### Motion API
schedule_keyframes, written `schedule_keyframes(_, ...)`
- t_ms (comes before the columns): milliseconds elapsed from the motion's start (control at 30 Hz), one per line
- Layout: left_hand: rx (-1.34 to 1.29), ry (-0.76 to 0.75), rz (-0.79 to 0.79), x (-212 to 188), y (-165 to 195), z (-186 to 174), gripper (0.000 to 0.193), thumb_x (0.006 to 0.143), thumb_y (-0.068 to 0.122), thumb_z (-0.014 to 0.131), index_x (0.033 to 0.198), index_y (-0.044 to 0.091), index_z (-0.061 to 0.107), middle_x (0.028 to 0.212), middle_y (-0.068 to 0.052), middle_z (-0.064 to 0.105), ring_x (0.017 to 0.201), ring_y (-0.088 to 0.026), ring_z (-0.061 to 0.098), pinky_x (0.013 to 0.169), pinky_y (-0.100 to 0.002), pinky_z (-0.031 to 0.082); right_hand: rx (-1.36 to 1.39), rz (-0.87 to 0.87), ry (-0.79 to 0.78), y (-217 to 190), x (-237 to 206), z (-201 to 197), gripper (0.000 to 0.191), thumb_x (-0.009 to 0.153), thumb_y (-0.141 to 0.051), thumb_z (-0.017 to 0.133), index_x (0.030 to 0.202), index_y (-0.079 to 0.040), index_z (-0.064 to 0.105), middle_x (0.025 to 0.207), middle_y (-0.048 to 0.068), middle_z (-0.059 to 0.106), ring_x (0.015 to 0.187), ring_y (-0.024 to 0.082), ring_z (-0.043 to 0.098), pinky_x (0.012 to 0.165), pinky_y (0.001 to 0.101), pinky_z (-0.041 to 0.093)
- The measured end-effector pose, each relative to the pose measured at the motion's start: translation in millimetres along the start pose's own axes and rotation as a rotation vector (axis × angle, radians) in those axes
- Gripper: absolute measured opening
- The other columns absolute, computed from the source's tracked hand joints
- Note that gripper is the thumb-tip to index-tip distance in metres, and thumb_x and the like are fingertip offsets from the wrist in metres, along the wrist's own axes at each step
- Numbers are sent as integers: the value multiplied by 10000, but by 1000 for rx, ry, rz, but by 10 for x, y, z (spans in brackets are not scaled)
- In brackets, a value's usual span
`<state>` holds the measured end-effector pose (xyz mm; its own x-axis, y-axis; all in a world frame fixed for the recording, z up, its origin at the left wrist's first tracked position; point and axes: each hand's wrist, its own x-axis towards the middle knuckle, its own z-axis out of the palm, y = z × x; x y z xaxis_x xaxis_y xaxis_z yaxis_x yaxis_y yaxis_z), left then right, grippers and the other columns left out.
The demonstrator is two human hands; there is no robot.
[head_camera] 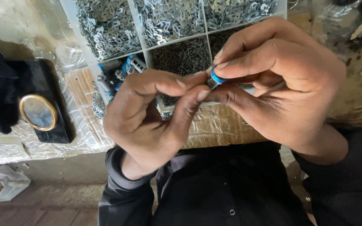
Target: The person sits at a workbench assembling small lock cylinders. They pick tiny pins and springs from a compartment box, insert them into the cylinder body by hand, press the blue cap into place, and insert a key to test the mechanism, setting finished cylinders aside.
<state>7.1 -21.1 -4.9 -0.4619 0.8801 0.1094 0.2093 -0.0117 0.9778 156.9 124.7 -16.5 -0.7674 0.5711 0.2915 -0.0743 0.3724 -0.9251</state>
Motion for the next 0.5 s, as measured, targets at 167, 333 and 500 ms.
schedule_keyframes(167, 12, -26, 35, 36, -25, -44, 236, 997, -21, 802, 1087, -12, 585, 1002, -144, 696, 934, -185, 767, 791, -248, 662, -5, -56, -24, 25, -8, 6, 210, 844, 119, 832, 960, 104, 658, 1060, 222, 637, 889, 202, 730, 757, 258, 656)
schedule_keyframes(333, 245, 67, 151, 213, 87, 17, 208, 970, 10, 792, 1062, 13, 606, 1000, -97, 734, 893, -177, 746, 731, -273, 611, 50, -33, -61, 47, 10, -36, 239, 858, 119, 773, 1030, 159, 612, 1128, 265, 594, 941, 246, 758, 837, 307, 674)
schedule_keyframes(500, 880, -99, 307, 404, 200, 57, 187, 887, 69, 888, 1002, 57, 742, 929, -32, 747, 853, -254, 611, 757, -446, 453, 62, 28, -14, -10, 30, -28, 306, 871, 89, 748, 1095, 180, 560, 1178, 269, 600, 967, 235, 744, 849, 291, 689)
